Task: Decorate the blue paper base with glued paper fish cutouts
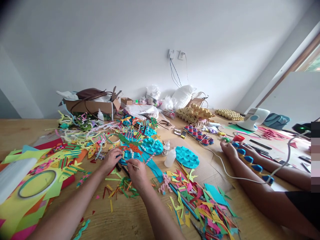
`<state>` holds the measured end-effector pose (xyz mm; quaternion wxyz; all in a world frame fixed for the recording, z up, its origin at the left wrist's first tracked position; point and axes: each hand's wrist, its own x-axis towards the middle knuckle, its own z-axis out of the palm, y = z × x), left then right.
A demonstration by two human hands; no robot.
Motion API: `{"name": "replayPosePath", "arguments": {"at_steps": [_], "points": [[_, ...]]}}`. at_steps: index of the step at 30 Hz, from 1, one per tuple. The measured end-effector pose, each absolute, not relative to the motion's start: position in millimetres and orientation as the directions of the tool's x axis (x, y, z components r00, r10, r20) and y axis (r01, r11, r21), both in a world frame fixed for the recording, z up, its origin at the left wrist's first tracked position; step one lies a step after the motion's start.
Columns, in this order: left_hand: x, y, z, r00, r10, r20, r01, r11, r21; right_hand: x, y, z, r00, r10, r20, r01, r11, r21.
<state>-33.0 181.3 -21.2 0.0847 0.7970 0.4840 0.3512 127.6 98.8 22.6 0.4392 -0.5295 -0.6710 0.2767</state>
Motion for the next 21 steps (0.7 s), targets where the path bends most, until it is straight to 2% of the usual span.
{"name": "replayPosePath", "arguments": {"at_steps": [6, 15, 21], "points": [[-33, 180, -21, 0.284, 0.833, 0.476, 0.715, -0.514, 0.473, 131, 90, 27, -0.097, 0.931, 0.353, 0.51, 0.351, -0.785], [-33, 182, -23, 0.277, 0.828, 0.487, 0.713, -0.517, 0.474, 133, 77, 33, -0.038, 0.913, 0.406, 0.528, 0.363, -0.768], [-34, 181, -23, 0.262, 0.828, 0.497, 0.705, -0.515, 0.487, 146, 52, 49, -0.106, 0.896, 0.432, 0.558, 0.413, -0.72]]}}
